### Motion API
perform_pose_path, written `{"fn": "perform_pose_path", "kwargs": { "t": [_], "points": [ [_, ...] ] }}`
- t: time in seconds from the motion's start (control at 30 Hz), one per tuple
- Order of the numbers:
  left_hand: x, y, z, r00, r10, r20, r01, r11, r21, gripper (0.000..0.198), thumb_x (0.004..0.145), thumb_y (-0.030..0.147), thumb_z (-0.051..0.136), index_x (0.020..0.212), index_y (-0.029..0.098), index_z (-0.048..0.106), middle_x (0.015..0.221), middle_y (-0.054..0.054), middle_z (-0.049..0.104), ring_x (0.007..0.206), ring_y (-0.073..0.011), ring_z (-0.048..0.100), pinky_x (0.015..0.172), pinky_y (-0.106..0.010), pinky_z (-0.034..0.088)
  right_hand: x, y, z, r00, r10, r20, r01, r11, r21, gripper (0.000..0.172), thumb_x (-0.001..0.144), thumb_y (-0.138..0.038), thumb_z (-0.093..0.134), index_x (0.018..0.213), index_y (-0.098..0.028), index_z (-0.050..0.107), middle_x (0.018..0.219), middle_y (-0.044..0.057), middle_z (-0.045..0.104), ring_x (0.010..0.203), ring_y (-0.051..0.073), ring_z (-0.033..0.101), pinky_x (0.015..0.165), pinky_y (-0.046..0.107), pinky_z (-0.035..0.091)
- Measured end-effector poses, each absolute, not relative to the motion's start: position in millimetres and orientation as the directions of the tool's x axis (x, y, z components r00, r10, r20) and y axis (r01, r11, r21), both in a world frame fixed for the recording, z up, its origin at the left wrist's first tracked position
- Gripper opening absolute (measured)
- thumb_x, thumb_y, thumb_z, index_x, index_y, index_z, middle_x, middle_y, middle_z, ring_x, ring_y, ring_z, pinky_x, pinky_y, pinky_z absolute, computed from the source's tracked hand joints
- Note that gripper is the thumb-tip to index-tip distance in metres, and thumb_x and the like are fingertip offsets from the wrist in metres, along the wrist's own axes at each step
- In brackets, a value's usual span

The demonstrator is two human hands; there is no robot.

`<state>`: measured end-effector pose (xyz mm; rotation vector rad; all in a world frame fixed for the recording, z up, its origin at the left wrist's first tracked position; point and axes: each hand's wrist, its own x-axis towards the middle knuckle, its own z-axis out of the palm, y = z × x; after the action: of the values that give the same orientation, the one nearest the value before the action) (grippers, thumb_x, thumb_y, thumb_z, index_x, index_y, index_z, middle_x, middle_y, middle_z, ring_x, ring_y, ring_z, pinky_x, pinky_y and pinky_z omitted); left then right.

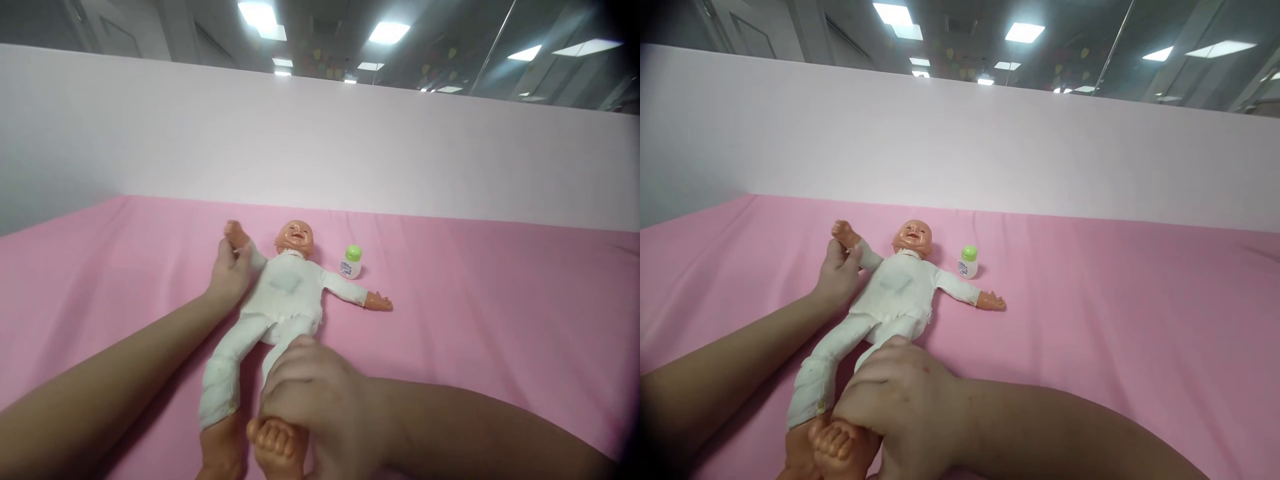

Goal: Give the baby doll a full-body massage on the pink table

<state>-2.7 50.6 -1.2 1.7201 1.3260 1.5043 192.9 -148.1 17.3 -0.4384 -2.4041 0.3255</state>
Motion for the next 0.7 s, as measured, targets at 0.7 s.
{"fn": "perform_pose_path", "kwargs": {
  "t": [0.7],
  "points": [
    [14.5, 32.2, 6.9, 0.277, 0.787, 0.551, 0.575, -0.595, 0.561, 0.044, 0.098, 0.045, 0.055, 0.138, 0.026, 0.059, 0.13, -0.008, 0.069, 0.117, -0.0278, 0.064, 0.103, -0.043, 0.05, 229.2, -118.1, 21.0, -0.425, 0.483, 0.766, 0.588, 0.79, -0.173, 0.044, 0.087, -0.047, 0.07, 0.12, -0.019, 0.061, 0.121, 0.009, 0.07, 0.134, 0.03, 0.057, 0.128, 0.06, 0.02]
  ]
}}
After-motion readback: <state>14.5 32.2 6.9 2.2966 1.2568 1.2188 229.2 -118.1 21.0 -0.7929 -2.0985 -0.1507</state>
